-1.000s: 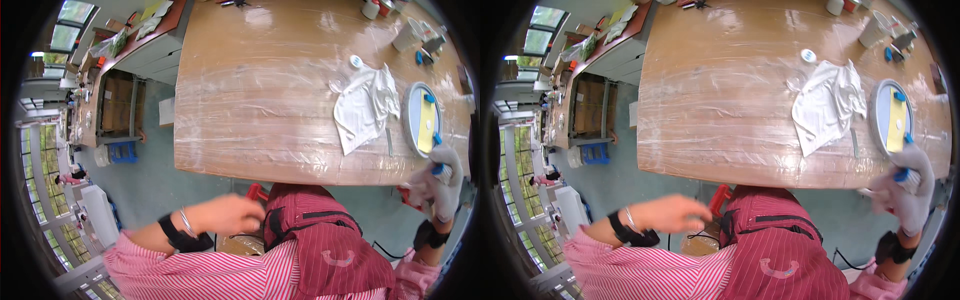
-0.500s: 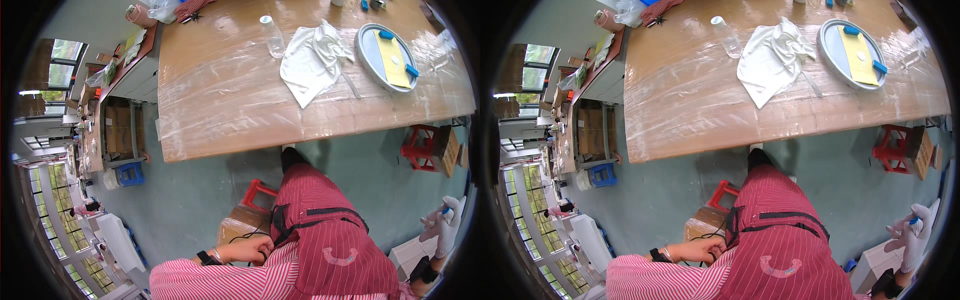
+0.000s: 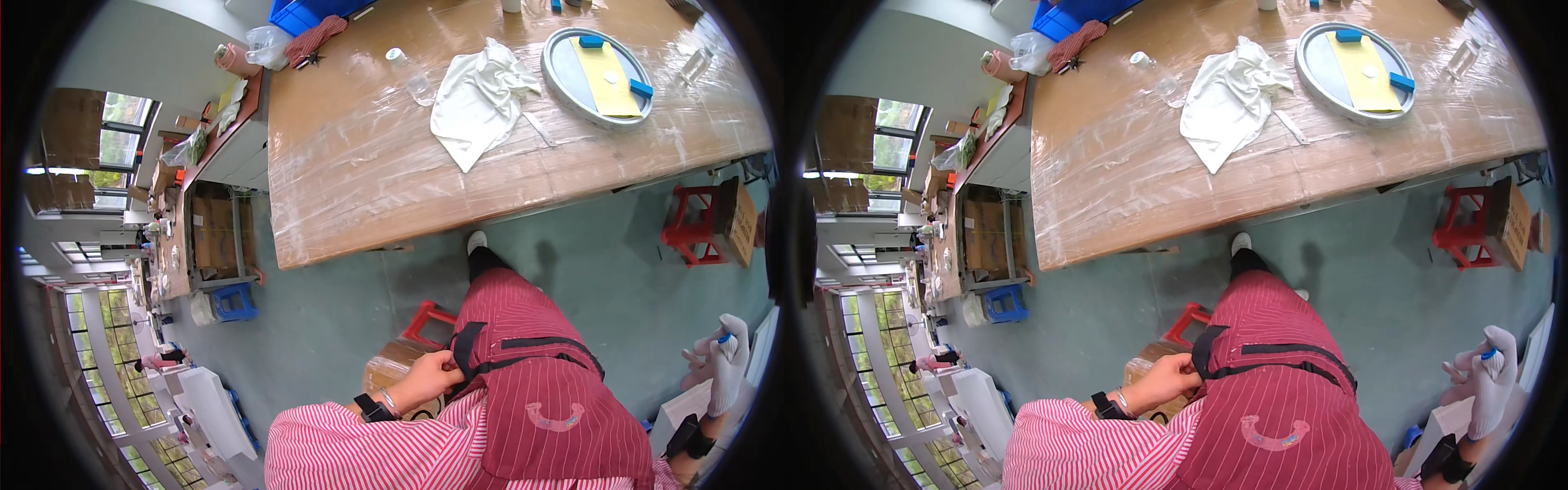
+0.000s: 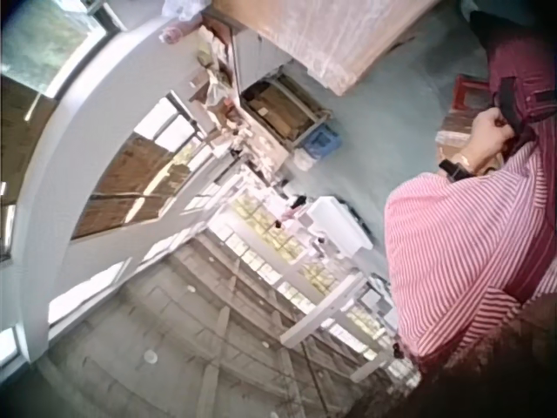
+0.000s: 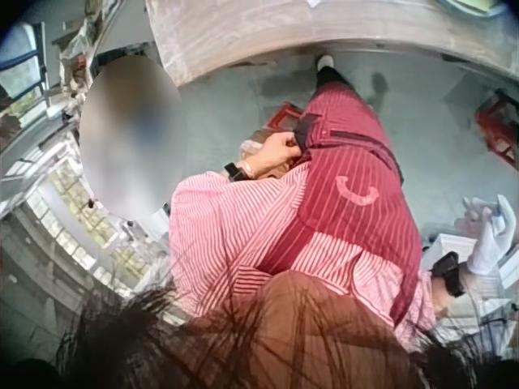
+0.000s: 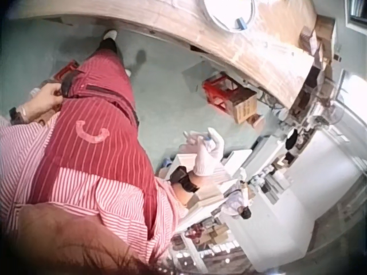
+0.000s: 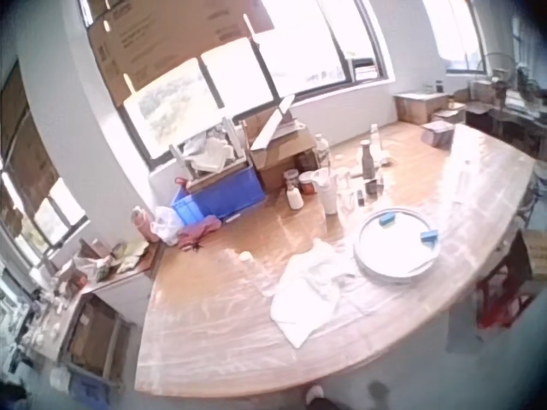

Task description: Putting on finger protectors and gloves, then lifting and stacking large white furniture boards onto a pallet in a factory.

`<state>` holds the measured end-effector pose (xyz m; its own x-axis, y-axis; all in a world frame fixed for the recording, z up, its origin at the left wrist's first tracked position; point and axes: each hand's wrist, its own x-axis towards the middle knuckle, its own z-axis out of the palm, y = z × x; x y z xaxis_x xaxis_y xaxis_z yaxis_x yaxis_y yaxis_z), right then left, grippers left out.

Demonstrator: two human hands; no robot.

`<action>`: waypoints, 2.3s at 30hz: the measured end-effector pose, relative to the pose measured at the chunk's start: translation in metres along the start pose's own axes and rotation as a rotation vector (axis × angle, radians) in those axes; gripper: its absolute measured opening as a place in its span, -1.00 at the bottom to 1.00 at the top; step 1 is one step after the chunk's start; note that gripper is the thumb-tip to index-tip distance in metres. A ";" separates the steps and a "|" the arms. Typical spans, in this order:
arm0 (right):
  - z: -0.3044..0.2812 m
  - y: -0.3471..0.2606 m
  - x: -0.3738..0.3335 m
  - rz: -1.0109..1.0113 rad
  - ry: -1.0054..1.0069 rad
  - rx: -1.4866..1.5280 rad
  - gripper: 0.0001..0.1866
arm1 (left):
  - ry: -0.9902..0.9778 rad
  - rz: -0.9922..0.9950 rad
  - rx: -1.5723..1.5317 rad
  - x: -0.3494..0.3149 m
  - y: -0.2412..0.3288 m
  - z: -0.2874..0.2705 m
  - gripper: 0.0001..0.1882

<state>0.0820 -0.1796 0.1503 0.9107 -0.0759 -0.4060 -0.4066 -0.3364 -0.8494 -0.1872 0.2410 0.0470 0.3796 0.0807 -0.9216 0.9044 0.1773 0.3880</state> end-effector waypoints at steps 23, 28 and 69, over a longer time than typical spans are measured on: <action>-0.044 0.036 0.009 0.014 -0.020 0.030 -0.54 | 0.432 0.131 0.538 0.024 0.028 0.003 -0.66; -0.037 0.040 0.011 0.001 0.043 0.044 -0.54 | 0.328 -0.143 0.259 0.012 0.027 -0.037 -0.80; -0.003 0.002 0.039 0.079 -0.257 -0.157 -0.47 | -0.414 -0.269 -0.245 -0.084 -0.041 -0.039 -0.65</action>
<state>0.1165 -0.1858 0.1334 0.8204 0.1260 -0.5578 -0.4410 -0.4816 -0.7574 -0.2641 0.2651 0.1090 0.2309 -0.3822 -0.8948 0.9272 0.3653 0.0832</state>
